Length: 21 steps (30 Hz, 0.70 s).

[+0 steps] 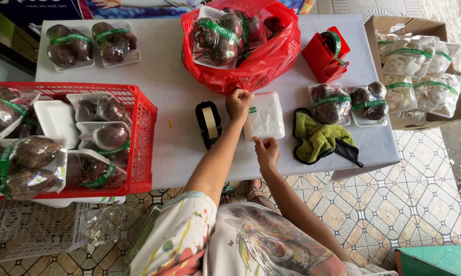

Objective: The person packages trays of dark fruit by wiping down the containers with a cloth and taping them shut at a workstation.

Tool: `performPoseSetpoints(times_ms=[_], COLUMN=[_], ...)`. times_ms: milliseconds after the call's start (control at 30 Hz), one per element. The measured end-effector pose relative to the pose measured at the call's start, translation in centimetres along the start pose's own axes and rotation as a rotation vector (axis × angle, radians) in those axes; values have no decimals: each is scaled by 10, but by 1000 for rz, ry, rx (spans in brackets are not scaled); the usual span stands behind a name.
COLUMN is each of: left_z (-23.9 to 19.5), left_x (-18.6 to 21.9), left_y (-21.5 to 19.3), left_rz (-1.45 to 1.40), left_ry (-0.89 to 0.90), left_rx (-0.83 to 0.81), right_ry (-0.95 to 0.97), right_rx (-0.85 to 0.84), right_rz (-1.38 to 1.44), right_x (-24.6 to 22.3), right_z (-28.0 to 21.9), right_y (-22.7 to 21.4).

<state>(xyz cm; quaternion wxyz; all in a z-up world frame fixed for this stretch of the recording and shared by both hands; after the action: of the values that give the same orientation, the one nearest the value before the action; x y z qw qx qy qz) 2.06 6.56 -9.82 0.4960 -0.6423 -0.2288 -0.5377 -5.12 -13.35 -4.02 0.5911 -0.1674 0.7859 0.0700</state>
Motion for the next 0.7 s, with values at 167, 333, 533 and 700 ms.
performPoseSetpoints(times_ms=[167,333,533,700], left_z=[1,5,-14,27], left_x=[6,18,57,-41], left_y=[14,2,-36,22], left_rz=[-53,-444,-679,-617], left_ry=[-403,-684,-728,-628], left_rx=[142,75,-18,-43], right_ry=[7,49,-624,-789], right_rx=[6,-175,-206,-402], right_rz=[1,-130,-651,-1110], right_x=[1,15,-48,-70], right_z=[-1,11,24,74], right_y=[-4,-15,-8,37])
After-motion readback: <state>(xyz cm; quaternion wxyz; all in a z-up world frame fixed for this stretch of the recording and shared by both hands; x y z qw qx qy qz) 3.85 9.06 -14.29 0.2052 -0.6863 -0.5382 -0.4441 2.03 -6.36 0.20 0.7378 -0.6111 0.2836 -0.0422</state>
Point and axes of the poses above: each hand's wrist, its own z-axis towards the middle knuckle, its own y-axis out of the palm, x = y × z, the point moved 1 cm from there along z, towards the middle knuckle, and after that the axes turned 4 degrees about -x, right-handed, at the moved point
